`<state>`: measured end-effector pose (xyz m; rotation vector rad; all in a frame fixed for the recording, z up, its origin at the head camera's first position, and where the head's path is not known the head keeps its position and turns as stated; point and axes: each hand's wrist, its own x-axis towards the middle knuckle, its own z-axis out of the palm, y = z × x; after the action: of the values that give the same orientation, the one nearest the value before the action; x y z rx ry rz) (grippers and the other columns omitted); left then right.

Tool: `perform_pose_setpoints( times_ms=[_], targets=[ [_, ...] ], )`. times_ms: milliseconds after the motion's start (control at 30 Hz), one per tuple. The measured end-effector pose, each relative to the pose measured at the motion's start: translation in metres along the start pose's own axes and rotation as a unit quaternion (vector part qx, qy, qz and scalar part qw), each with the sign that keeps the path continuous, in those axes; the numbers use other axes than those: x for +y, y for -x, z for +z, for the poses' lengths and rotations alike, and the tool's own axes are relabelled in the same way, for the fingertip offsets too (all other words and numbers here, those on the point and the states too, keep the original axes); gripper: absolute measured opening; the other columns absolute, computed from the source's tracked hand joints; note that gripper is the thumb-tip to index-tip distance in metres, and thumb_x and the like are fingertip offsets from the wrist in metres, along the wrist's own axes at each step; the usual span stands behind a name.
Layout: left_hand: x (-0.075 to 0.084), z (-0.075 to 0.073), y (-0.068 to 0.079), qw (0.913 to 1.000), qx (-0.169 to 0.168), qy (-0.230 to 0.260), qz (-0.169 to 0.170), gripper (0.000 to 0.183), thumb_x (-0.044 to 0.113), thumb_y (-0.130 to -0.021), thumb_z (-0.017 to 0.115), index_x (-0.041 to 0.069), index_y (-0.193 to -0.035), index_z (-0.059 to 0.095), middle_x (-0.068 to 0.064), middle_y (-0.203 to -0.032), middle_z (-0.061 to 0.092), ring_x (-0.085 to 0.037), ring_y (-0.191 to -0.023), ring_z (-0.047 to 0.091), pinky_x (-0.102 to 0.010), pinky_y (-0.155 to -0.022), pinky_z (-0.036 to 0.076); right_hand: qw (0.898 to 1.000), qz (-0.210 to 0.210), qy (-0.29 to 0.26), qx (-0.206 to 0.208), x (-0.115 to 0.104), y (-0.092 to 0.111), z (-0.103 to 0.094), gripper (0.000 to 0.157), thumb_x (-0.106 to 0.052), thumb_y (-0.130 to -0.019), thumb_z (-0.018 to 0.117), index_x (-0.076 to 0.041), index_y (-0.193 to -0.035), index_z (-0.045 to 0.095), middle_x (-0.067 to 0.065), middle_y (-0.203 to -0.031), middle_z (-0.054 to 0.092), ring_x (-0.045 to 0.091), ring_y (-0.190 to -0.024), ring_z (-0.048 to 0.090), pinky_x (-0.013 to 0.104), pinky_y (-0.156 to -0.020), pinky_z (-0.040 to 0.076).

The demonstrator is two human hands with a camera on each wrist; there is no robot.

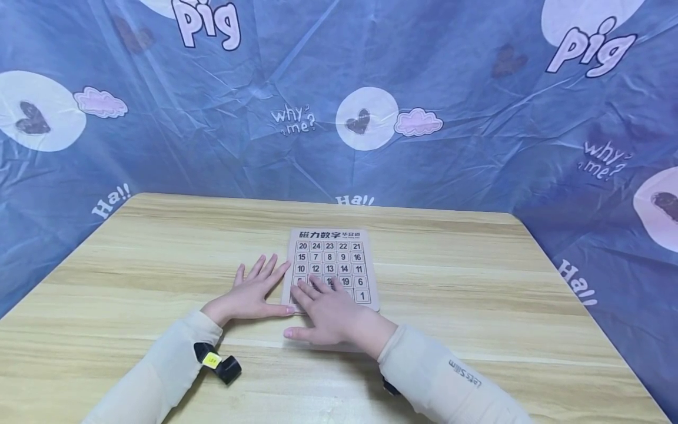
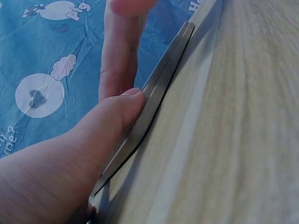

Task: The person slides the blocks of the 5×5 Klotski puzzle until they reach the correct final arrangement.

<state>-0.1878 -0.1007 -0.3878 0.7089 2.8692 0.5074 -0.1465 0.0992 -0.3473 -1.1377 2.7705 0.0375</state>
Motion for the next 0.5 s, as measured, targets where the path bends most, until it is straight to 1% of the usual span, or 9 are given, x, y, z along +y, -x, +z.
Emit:
perform_pose_setpoints(
  times_ms=[100, 267, 367, 500],
  targets=[
    [0.001, 0.0, 0.0, 1.0, 0.001, 0.001, 0.002, 0.099, 0.076, -0.063, 0.043, 0.023, -0.14, 0.011, -0.014, -0.141, 0.002, -0.033, -0.126, -0.005, -0.057, -0.092, -0.01, 1.0, 0.003, -0.004, -0.004, 0.002, 0.0, 0.001, 0.078, -0.065, -0.081, 0.023, -0.013, -0.139, 0.018, 0.004, -0.14, 0.016, 0.028, -0.127, 0.009, 0.054, -0.096, 0.009],
    [0.001, 0.001, 0.001, 1.0, 0.003, -0.002, 0.002, 0.099, 0.077, -0.062, 0.042, 0.023, -0.14, 0.011, -0.014, -0.141, 0.003, -0.033, -0.126, -0.004, -0.057, -0.092, -0.01, 0.999, 0.008, -0.03, -0.008, 0.005, 0.004, 0.003, 0.075, -0.064, -0.081, 0.028, -0.017, -0.139, 0.015, 0.002, -0.141, 0.015, 0.029, -0.127, 0.008, 0.055, -0.096, 0.008],
    [0.001, 0.002, 0.001, 1.0, 0.007, -0.003, 0.0, 0.099, 0.077, -0.063, 0.043, 0.023, -0.14, 0.011, -0.014, -0.141, 0.004, -0.033, -0.127, -0.004, -0.057, -0.093, -0.01, 0.999, 0.01, -0.043, -0.004, 0.008, 0.008, 0.003, 0.074, -0.064, -0.081, 0.029, -0.019, -0.139, 0.016, 0.002, -0.142, 0.014, 0.029, -0.127, 0.008, 0.056, -0.095, 0.009],
    [0.001, 0.001, 0.0, 1.0, 0.008, -0.001, -0.001, 0.099, 0.077, -0.063, 0.043, 0.024, -0.14, 0.012, -0.013, -0.142, 0.003, -0.032, -0.127, -0.005, -0.056, -0.093, -0.01, 0.999, 0.021, -0.044, -0.002, 0.011, 0.018, 0.0, 0.075, -0.064, -0.081, 0.029, -0.019, -0.139, 0.017, 0.003, -0.142, 0.014, 0.029, -0.127, 0.008, 0.056, -0.096, 0.008]
  ],
)
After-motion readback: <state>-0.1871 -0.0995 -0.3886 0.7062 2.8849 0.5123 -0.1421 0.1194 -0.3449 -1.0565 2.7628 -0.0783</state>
